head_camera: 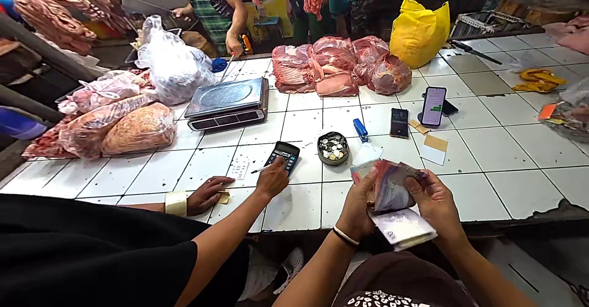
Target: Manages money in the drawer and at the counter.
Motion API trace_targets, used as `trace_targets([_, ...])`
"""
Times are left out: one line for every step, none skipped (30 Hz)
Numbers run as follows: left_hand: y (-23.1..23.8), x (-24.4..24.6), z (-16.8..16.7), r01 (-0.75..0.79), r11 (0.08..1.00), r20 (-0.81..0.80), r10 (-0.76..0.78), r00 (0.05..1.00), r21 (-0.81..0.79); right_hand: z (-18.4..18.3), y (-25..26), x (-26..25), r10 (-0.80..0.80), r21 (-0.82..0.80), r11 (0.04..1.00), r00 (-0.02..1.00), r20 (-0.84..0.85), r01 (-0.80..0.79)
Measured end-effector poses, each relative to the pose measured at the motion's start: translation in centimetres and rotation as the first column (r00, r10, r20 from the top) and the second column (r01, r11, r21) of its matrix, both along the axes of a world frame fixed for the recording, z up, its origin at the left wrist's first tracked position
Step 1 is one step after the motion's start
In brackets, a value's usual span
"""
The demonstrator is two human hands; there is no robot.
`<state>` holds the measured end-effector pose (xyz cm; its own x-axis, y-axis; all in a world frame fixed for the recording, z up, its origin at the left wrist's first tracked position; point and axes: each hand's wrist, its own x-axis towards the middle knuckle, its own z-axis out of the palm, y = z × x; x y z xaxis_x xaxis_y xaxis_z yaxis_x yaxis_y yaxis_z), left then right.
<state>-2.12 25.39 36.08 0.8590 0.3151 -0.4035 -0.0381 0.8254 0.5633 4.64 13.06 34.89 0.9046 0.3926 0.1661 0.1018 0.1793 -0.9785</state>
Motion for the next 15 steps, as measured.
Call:
trace_targets([-0.8, 0.5, -0.5, 0.003, 0.995, -0.016, -0.004, 1.0, -0.096, -0.2, -0.5, 0.4, 0.016, 0.04, 0.999, 1.0, 0.017, -0.016])
trace_targets([-1.5, 0.9, -1.3, 0.009, 0.984, -0.022, -0.013, 1.0, -0.177, -0.5, -1.2, 1.0, 0.042, 0.086, 0.995, 0.998, 0.055, -0.047])
trace_targets([-2.3, 1.2, -1.9, 0.018, 0.97, -0.01, -0.021, 1.0, -0.244, -0.7, -1.8, 1.5, 0.069, 0.118, 0.99, 0.991, 0.112, -0.083])
trace_targets([-3.2, 1.5, -2.5, 0.034, 0.954, 0.022, -0.029, 0.999, -0.297, -0.9, -2.6, 2.1, 0.097, 0.139, 0.983, 0.98, 0.175, -0.122])
trace_targets([-4.0, 1.8, -2.9, 0.055, 0.94, 0.057, -0.039, 0.998, -0.337, -1.0, -3.4, 2.6, 0.134, 0.14, 0.975, 0.96, 0.246, -0.172])
trace_targets([-5.0, 2.2, -2.8, 0.059, 0.932, 0.06, -0.04, 0.997, -0.358, -1.0, -4.2, 3.2, 0.165, 0.13, 0.968, 0.933, 0.319, -0.215])
trace_targets([-5.8, 2.7, -2.7, 0.049, 0.927, 0.04, -0.036, 0.999, -0.373, -0.9, -5.1, 3.6, 0.18, 0.114, 0.964, 0.906, 0.384, -0.24])
trace_targets([-6.6, 3.3, -2.6, 0.033, 0.922, 0.008, -0.032, 0.999, -0.386, -0.7, -6.1, 4.0, 0.182, 0.103, 0.963, 0.881, 0.437, -0.25])
trace_targets([-7.4, 4.0, -2.8, 0.014, 0.917, -0.023, -0.025, 0.999, -0.399, -0.5, -7.1, 4.5, 0.179, 0.107, 0.96, 0.86, 0.479, -0.259])
trace_targets([-8.1, 4.7, -2.8, -0.01, 0.917, -0.045, -0.009, 0.999, -0.399, -0.2, -8.3, 5.0, 0.168, 0.127, 0.955, 0.844, 0.508, -0.267])
trace_targets([-8.9, 5.2, -2.6, -0.035, 0.924, -0.066, 0.011, 0.998, -0.381, 0.2, -9.6, 5.6, 0.15, 0.153, 0.952, 0.839, 0.523, -0.266])
trace_targets([-9.7, 5.7, -2.4, -0.074, 0.932, -0.088, 0.046, 0.995, -0.355, 0.7, -11.1, 6.4, 0.116, 0.185, 0.952, 0.849, 0.516, -0.242])
trace_targets([-10.4, 6.2, -2.3, -0.117, 0.935, -0.096, 0.09, 0.991, -0.335, 1.3, -12.8, 7.6, 0.075, 0.214, 0.957, 0.875, 0.478, -0.198])
trace_targets([-11.1, 6.5, -2.4, -0.153, 0.936, -0.081, 0.134, 0.988, -0.317, 1.9, -14.7, 9.0, 0.038, 0.24, 0.959, 0.909, 0.414, -0.15])
trace_targets([-11.7, 6.5, -2.6, -0.17, 0.935, -0.039, 0.166, 0.985, -0.311, 2.4, -16.5, 10.9, 0.028, 0.273, 0.954, 0.942, 0.333, -0.125])
